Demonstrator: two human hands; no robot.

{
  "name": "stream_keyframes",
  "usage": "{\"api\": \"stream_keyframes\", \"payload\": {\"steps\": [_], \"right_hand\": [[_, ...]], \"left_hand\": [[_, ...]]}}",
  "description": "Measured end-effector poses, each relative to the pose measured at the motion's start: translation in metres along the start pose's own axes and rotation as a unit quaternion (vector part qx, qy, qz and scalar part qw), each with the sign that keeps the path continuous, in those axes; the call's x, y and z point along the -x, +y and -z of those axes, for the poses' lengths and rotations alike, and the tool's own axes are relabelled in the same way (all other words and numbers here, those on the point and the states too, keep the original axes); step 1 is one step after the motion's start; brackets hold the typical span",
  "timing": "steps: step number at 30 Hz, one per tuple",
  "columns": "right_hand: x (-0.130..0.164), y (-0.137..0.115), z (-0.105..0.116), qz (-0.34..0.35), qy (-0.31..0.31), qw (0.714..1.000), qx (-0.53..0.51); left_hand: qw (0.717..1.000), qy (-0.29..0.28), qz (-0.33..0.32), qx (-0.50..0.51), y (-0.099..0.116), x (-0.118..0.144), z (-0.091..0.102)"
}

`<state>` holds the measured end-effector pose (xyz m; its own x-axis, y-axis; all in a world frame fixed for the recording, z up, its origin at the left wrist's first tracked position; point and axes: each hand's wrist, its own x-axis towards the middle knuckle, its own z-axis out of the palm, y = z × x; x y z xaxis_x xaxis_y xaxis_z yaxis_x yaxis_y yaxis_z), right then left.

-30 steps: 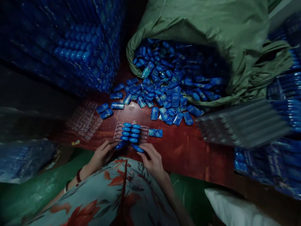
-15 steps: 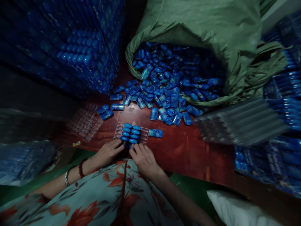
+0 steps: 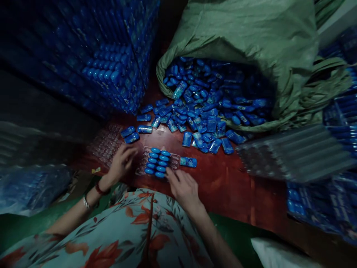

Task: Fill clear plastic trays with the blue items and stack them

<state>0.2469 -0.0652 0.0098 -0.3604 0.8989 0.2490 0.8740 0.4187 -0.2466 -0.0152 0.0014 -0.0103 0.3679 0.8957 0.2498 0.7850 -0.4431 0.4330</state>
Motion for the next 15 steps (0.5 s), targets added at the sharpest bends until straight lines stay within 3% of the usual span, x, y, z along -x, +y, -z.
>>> {"api": "stream_keyframes", "payload": {"steps": [2,4,7,9,12,15], "right_hand": [[-0.001,0.019,0.001,-0.101,0.005,0.995,-0.004],[-0.003,0.039,0.000,-0.179,-0.017,0.984,0.006],[-0.005,0.062,-0.004,-0.200,-0.086,0.976,-0.013],[-0.003,0.070,-0.009,-0.203,-0.110,0.971,-0.054],[0.006,0.070,-0.017,-0.242,-0.089,0.961,-0.096],[0.020,0.065,-0.016,-0.275,-0.043,0.949,-0.144]], "left_hand": [[0.994,-0.041,0.065,-0.077,-0.014,-0.025,0.004],[0.977,-0.116,0.089,-0.153,-0.022,-0.049,0.006],[0.951,-0.214,0.093,-0.201,-0.024,-0.075,0.004],[0.944,-0.250,0.089,-0.197,-0.022,-0.084,0.003],[0.950,-0.249,0.073,-0.171,-0.019,-0.086,0.005],[0.981,-0.149,0.087,-0.092,-0.014,-0.073,0.014]]}}
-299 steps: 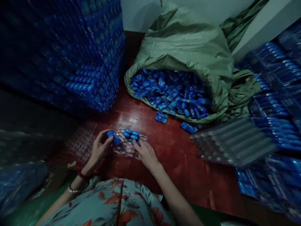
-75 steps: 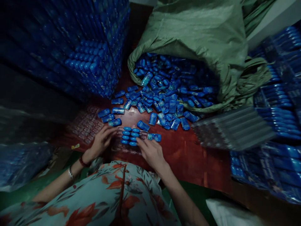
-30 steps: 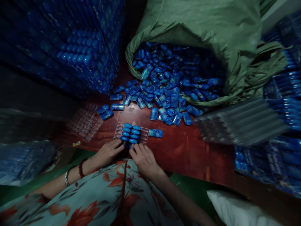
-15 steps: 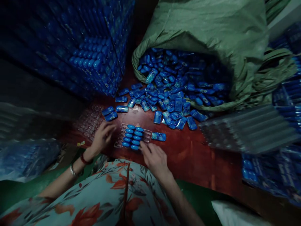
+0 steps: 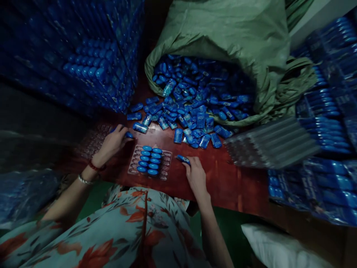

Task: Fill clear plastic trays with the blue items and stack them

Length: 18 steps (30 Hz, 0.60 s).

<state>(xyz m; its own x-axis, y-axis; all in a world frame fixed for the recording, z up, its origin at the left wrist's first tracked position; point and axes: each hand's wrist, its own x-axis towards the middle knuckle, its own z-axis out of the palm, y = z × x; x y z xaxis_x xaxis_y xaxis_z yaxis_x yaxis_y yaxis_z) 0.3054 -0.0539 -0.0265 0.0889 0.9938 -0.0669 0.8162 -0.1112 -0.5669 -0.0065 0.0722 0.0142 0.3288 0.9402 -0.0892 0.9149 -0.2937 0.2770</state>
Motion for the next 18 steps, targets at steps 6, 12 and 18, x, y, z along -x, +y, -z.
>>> {"api": "stream_keyframes", "payload": {"steps": [6,12,18], "right_hand": [[0.035,-0.006,0.019,-0.160,-0.027,0.953,-0.254],[0.039,-0.034,0.016,-0.208,-0.179,0.872,-0.406],[0.038,-0.037,-0.001,-0.228,-0.170,0.867,-0.410]], "left_hand": [[0.949,0.142,0.074,0.273,0.011,0.071,0.011],[0.818,0.039,0.244,0.519,0.034,0.115,-0.007],[0.741,0.011,0.303,0.599,0.042,0.116,-0.024]]}}
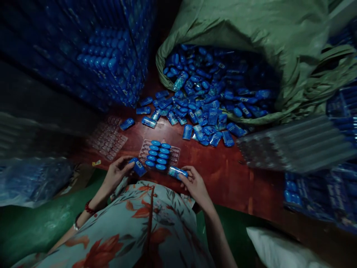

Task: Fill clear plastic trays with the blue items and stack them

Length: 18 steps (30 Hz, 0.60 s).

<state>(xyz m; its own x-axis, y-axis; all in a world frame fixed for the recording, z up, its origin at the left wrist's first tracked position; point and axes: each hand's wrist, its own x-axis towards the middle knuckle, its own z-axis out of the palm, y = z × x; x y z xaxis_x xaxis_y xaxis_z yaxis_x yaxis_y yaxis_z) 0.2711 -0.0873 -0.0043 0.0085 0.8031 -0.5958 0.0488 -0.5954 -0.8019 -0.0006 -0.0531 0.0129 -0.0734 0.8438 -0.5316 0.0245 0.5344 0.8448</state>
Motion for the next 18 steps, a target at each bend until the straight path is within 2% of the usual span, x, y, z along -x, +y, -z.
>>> {"api": "stream_keyframes", "payload": {"steps": [6,14,18], "right_hand": [[0.012,0.009,0.001,-0.021,-0.026,0.999,-0.022],[0.015,0.012,-0.014,0.012,0.045,0.996,-0.078],[0.016,0.016,-0.016,0.049,0.066,0.996,-0.037]], "left_hand": [[1.000,-0.007,-0.021,0.007,-0.004,0.002,0.002],[0.995,-0.018,-0.086,-0.042,-0.018,0.001,0.012],[0.987,-0.010,-0.138,-0.080,-0.017,0.002,0.018]]}}
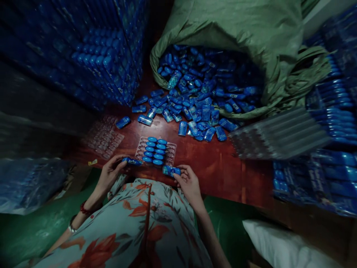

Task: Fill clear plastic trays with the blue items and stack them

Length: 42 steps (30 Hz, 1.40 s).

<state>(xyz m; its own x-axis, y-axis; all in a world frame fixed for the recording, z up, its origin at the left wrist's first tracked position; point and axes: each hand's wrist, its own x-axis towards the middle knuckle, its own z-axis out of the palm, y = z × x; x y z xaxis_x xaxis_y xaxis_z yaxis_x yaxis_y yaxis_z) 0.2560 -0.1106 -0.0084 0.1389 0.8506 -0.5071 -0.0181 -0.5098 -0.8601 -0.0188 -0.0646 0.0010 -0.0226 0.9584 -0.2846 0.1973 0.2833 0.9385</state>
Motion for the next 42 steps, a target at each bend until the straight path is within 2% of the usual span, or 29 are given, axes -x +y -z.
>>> {"api": "stream_keyframes", "payload": {"steps": [2,4,9,12,16,19,22,25,30,35,42], "right_hand": [[0.003,-0.001,-0.002,0.066,0.013,0.995,0.072],[0.007,-0.003,-0.005,0.159,0.017,0.974,0.161],[0.005,-0.004,-0.019,0.372,-0.025,0.880,0.294],[-0.002,-0.002,-0.021,0.442,-0.051,0.815,0.371],[-0.006,-0.002,-0.016,0.456,-0.070,0.760,0.457],[-0.006,-0.006,-0.016,0.465,-0.078,0.728,0.497],[-0.005,-0.013,-0.021,0.456,-0.075,0.700,0.545],[-0.004,-0.022,-0.028,0.436,-0.082,0.677,0.588],[-0.002,-0.030,-0.033,0.414,-0.093,0.675,0.604],[-0.003,-0.030,-0.029,0.418,-0.104,0.671,0.603],[0.001,-0.027,-0.044,0.429,-0.093,0.648,0.623]], "left_hand": [[0.998,0.007,-0.050,-0.041,0.002,0.000,0.001],[0.993,0.006,-0.087,-0.084,0.002,0.001,-0.001],[0.980,0.010,-0.116,-0.161,-0.007,0.002,-0.003],[0.979,0.028,-0.103,-0.172,-0.010,0.004,0.000],[0.986,0.011,-0.069,-0.151,-0.008,0.006,0.005],[0.988,0.008,-0.074,-0.135,-0.007,0.008,0.004],[0.981,0.004,-0.118,-0.152,-0.006,0.008,-0.002],[0.964,-0.025,-0.198,-0.175,-0.003,0.009,-0.008],[0.915,-0.081,-0.321,-0.232,-0.009,0.008,-0.014],[0.846,-0.192,-0.362,-0.341,-0.022,0.005,-0.011],[0.798,-0.232,-0.410,-0.375,-0.013,-0.004,-0.011]]}}
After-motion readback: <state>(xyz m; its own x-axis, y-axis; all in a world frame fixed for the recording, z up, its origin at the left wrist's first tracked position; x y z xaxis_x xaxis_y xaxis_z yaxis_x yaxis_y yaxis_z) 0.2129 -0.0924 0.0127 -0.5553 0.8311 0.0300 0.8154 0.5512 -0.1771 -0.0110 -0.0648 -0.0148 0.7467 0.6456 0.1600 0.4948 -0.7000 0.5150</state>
